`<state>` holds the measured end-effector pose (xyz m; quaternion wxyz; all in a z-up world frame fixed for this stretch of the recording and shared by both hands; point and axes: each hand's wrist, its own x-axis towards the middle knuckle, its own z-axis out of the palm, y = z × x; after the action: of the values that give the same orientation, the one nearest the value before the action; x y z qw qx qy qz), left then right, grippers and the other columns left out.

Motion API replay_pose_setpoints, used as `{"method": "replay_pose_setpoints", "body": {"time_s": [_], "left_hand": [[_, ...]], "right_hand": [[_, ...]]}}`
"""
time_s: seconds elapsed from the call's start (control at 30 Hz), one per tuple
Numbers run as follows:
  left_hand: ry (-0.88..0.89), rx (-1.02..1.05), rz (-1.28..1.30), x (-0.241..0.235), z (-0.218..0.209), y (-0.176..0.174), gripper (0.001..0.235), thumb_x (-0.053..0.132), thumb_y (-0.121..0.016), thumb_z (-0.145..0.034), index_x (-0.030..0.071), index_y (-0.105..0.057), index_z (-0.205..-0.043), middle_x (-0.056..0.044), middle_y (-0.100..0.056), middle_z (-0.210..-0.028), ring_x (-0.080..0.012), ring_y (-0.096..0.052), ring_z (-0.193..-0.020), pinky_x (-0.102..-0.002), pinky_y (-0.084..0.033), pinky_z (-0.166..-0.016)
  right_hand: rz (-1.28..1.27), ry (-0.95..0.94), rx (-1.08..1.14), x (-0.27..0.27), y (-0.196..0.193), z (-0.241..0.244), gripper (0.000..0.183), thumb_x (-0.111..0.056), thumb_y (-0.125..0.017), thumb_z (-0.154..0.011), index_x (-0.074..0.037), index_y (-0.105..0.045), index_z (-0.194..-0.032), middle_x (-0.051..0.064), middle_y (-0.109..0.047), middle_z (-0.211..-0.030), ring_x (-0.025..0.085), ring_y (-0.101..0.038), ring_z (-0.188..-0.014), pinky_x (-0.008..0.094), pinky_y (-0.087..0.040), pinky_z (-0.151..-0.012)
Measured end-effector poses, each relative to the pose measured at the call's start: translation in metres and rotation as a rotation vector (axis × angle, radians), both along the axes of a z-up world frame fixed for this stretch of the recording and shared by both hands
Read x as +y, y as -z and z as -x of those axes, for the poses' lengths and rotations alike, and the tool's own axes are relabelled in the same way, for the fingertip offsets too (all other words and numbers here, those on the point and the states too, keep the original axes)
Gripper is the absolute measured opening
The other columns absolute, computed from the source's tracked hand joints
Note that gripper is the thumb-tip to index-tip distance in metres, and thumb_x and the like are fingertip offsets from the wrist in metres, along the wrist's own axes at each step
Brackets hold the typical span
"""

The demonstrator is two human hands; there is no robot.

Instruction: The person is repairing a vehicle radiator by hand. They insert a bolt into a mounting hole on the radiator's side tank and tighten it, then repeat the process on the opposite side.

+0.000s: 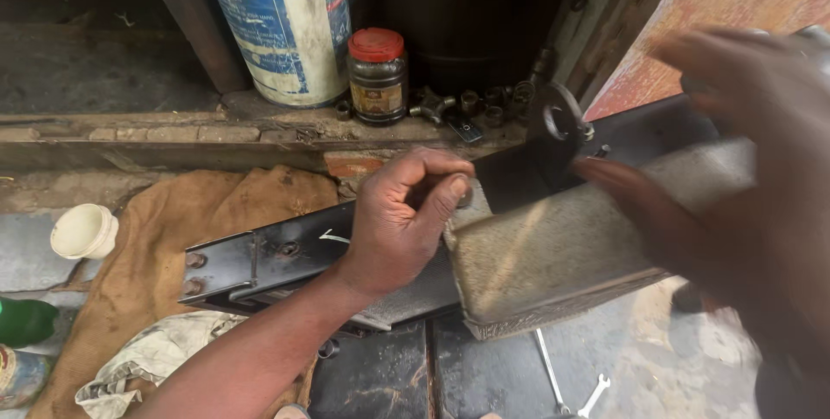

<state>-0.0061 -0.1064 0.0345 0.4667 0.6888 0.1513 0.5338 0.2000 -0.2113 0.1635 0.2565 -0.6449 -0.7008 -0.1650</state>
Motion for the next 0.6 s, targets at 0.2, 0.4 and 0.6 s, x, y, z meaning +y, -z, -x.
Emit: {"method": "replay_pose_setpoints", "body": {"time_s": [0.2,0.4,0.6], "left_hand": [[0.006,0.048,-0.118,-0.013,0.016,-0.007,0.013,0.007,-0.071,-0.097,0.001,-0.071,-0.109,-0.009,-0.075,-0.107,-0.0138,-0.073,-0.100,-0.028,-0.060,-0.085],[0.067,0.146,-0.040,-0.011,0.019,-0.010,0.012,0.009,-0.072,-0.096,0.002,-0.073,-0.105,-0.008,-0.078,-0.099,-0.0122,-0.076,-0.090,-0.026,-0.061,-0.078],[0.288,-0.006,0.202,0.001,0.020,-0.001,0.013,0.009,-0.071,-0.098,0.002,-0.072,-0.109,-0.007,-0.072,-0.109,-0.0129,-0.072,-0.099,-0.026,-0.062,-0.086]], "right_hand": [[0.285,0.254,-0.196,0.008,0.006,-0.028,0.088,-0.049,-0.084,-0.073,-0.007,-0.055,-0.145,0.011,-0.069,-0.093,0.026,-0.071,-0.084,0.040,-0.057,-0.071],[0.039,0.093,0.180,0.030,0.047,-0.147,0.076,-0.025,-0.080,-0.074,0.005,-0.056,-0.139,0.022,-0.068,-0.110,0.030,-0.069,-0.094,0.038,-0.057,-0.073],[0.443,0.587,0.080,0.049,0.023,-0.172,0.078,-0.012,-0.092,-0.078,-0.004,-0.056,-0.147,0.029,-0.074,-0.101,0.036,-0.075,-0.083,0.045,-0.062,-0.073]]}}
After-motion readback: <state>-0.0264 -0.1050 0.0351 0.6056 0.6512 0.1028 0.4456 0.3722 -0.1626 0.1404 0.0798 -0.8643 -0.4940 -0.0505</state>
